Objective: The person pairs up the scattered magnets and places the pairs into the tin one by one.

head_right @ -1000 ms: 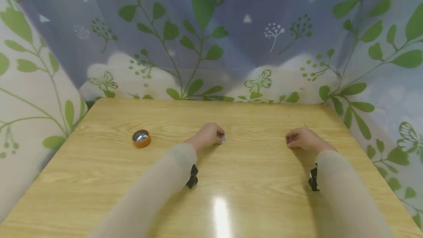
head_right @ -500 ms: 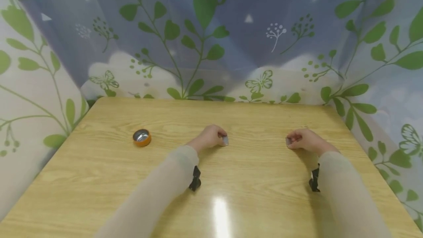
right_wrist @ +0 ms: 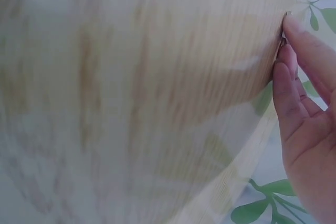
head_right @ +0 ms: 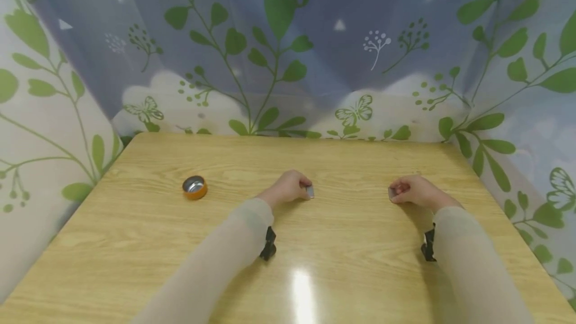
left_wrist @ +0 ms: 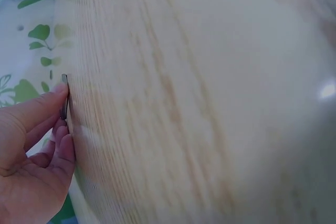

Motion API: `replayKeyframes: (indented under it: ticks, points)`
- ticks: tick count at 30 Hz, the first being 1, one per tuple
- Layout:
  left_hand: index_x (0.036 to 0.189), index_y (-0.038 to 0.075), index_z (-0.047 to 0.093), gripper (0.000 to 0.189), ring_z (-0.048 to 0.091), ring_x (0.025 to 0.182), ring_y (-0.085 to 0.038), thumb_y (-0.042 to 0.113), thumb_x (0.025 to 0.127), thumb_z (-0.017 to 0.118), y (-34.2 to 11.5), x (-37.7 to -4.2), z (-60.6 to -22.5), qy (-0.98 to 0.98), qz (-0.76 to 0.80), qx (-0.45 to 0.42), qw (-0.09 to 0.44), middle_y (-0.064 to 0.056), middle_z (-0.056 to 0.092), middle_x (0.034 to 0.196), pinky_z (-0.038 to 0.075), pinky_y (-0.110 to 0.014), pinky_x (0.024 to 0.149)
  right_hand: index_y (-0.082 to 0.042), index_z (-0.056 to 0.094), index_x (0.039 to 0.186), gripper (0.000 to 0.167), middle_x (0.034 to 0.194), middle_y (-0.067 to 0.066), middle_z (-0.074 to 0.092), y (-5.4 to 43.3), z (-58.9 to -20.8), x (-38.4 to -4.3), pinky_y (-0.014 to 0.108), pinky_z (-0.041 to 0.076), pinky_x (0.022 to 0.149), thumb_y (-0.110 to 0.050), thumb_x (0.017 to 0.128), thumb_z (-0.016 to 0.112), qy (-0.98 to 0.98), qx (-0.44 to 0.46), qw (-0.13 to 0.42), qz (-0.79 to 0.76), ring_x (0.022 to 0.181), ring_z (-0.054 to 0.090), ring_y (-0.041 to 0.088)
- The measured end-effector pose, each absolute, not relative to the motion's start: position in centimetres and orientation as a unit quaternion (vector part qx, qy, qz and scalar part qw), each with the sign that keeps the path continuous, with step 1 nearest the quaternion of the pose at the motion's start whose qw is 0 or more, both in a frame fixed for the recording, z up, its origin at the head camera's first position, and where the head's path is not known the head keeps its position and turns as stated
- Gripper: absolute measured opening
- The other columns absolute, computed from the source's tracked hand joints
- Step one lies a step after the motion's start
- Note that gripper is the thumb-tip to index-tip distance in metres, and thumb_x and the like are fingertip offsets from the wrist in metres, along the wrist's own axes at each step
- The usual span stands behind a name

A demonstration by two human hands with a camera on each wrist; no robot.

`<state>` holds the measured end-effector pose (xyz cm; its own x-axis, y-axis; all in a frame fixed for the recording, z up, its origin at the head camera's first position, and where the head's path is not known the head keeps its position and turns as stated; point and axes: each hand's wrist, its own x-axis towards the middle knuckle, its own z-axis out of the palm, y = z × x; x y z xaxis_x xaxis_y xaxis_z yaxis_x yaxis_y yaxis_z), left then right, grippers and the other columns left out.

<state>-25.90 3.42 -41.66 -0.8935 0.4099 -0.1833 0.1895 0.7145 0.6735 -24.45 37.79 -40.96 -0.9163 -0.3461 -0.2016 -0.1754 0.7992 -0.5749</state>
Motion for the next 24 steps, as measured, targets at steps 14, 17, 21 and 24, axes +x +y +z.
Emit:
replayKeyframes:
  ticks: [14,17,21,24]
  points:
    - [0.117,0.004,0.065,0.038,0.058,0.104,-0.018,0.008,0.080,0.074,3.79,-26.14,-42.18,0.913,0.341,0.164,0.153,-0.006,0.064,0.115,0.046,-0.022,0.085,0.011,0.057,0.114,0.047,0.092,0.007,0.062,37.25,-40.85,-24.48,0.026,0.045,0.072,-0.019,0.082,0.073,0.939,-0.136,0.154,-0.277,0.086,0.054,0.018]
    - [0.117,0.004,0.065,0.038,0.058,0.105,-0.017,0.008,0.080,0.074,3.90,-26.10,-42.13,0.915,0.336,0.165,0.151,-0.006,0.064,0.114,0.046,-0.021,0.086,0.011,0.058,0.113,0.045,0.092,0.006,0.063,37.11,-40.77,-24.42,0.026,0.045,0.072,-0.019,0.082,0.073,0.939,-0.136,0.153,-0.277,0.086,0.054,0.017]
    - [0.118,0.004,0.065,0.039,0.057,0.106,-0.018,0.010,0.081,0.074,4.07,-25.98,-41.95,0.918,0.325,0.172,0.150,-0.005,0.064,0.116,0.045,-0.022,0.087,0.010,0.057,0.113,0.045,0.092,0.007,0.062,37.03,-40.75,-24.45,0.027,0.045,0.072,-0.019,0.082,0.072,0.939,-0.136,0.154,-0.274,0.086,0.054,0.018]
    - [0.118,0.004,0.064,0.039,0.057,0.107,-0.018,0.010,0.081,0.073,4.20,-25.87,-41.82,0.916,0.329,0.167,0.156,-0.005,0.063,0.117,0.045,-0.022,0.087,0.010,0.057,0.114,0.046,0.092,0.006,0.062,36.86,-40.82,-24.53,0.028,0.045,0.073,-0.019,0.083,0.072,0.937,-0.136,0.159,-0.279,0.087,0.054,0.018]
